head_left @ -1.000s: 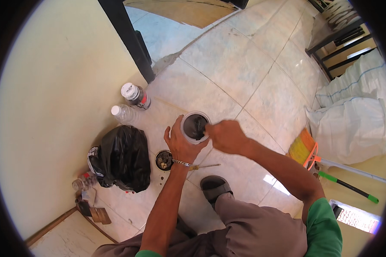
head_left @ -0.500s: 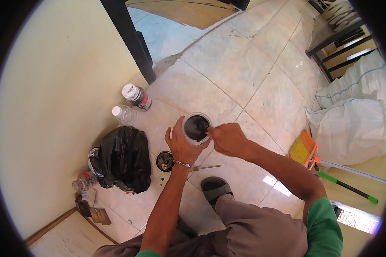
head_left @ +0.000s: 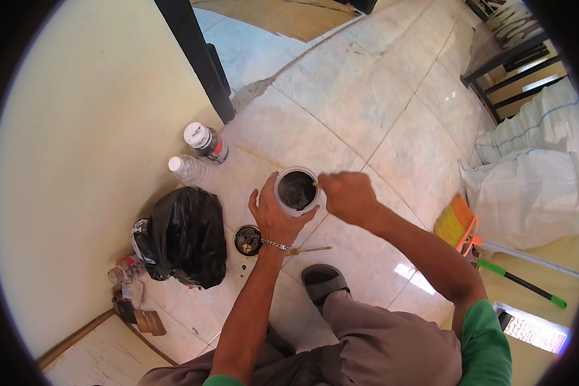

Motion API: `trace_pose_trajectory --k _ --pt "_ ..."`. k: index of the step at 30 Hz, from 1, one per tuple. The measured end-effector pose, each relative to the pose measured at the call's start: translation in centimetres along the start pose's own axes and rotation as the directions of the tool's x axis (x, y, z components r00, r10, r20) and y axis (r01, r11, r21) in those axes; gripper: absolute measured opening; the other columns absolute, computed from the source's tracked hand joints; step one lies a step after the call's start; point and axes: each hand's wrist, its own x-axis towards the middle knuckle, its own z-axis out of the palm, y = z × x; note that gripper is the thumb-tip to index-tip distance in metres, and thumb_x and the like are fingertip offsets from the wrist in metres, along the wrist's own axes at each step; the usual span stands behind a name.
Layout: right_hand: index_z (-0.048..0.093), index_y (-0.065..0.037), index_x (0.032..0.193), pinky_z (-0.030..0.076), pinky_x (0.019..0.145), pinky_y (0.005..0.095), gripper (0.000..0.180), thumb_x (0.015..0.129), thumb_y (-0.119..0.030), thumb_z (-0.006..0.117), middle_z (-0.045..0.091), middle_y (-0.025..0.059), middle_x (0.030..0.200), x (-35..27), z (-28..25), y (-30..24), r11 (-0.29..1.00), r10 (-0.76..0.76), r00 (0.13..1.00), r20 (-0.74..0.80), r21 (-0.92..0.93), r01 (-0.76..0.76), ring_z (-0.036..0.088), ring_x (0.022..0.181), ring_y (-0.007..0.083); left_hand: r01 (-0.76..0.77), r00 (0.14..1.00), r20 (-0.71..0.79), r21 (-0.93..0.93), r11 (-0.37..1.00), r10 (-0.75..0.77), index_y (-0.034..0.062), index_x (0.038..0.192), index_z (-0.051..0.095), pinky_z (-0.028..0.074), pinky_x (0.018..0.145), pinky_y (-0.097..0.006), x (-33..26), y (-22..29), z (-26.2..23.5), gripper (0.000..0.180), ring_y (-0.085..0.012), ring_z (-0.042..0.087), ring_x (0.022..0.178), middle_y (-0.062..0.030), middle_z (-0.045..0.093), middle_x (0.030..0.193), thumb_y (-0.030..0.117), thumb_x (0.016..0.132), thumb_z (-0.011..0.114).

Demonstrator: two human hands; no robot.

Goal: The person pours liquid from a clear plastic bottle into a small white container holding a dark substance. They then use a thin stick to stir the mixture thoroughly, scraping the sides of the container to ensure the contents are well combined.

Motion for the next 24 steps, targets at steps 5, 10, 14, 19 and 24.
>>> trace_pose_trajectory --k 5,10,14,19,24 --pt "0.07 -0.003 0.096 0.056 0.063 0.0498 0.016 0.083 -0.012 0.065 0.072 0.0179 0.075 0.7 -1.5 0.2 0.996 0.09 0.994 -0.062 0.03 -0.088 0.072 0.07 0.0381 0.008 0.999 0.041 0.04 0.999 -0.01 0.0028 0.151 0.039 0.027 0.119 -0.055 0.0 0.2 -0.5 0.117 -0.0271 0.06 0.13 -0.0135 0.059 0.142 0.042 0.059 0.1" --pt "0.07 -0.005 0.094 0.057 0.063 0.0502 0.015 0.081 -0.011 0.067 0.071 0.0166 0.072 0.1 -1.0 -0.4 0.998 0.055 0.997 0.046 0.013 -0.056 0.073 0.07 0.0373 0.024 0.998 0.055 0.014 1.0 -0.025 0.0026 0.151 0.04 0.027 0.119 -0.056 0.0 0.2 -0.3 0.117 -0.0276 0.058 0.132 -0.0135 0.059 0.142 0.044 0.06 0.1" --pt "0.069 -0.004 0.091 0.056 0.06 0.0508 0.011 0.081 -0.01 0.067 0.07 0.0168 0.071 0.0 -1.0 -0.1 0.998 0.046 0.998 -0.05 0.05 -0.043 0.072 0.069 0.0387 0.016 0.999 0.045 0.023 1.0 -0.017 0.0026 0.151 0.041 0.027 0.118 -0.056 0.1 0.2 -0.2 0.117 -0.0286 0.059 0.13 -0.0137 0.06 0.141 0.043 0.059 0.1" --pt "0.07 -0.005 0.087 0.056 0.06 0.0509 0.008 0.083 -0.011 0.068 0.07 0.0179 0.071 -0.4 -0.8 -1.3 1.0 0.028 0.994 0.11 0.005 -0.028 0.072 0.07 0.039 0.004 1.0 0.024 0.013 1.0 -0.004 0.0029 0.15 0.041 0.028 0.118 -0.056 0.2 0.1 -0.1 0.116 -0.0289 0.061 0.128 -0.0135 0.061 0.14 0.043 0.058 0.1" --pt "0.07 -0.005 0.091 0.056 0.061 0.0501 0.012 0.083 -0.014 0.069 0.071 0.0189 0.073 -0.6 0.1 -0.3 0.999 0.05 0.991 0.127 -0.023 -0.047 0.072 0.071 0.0393 0.014 0.999 0.043 -0.004 1.0 -0.014 0.0024 0.149 0.041 0.028 0.118 -0.056 0.4 0.3 -0.2 0.116 -0.0281 0.061 0.127 -0.0135 0.061 0.14 0.042 0.058 0.1"
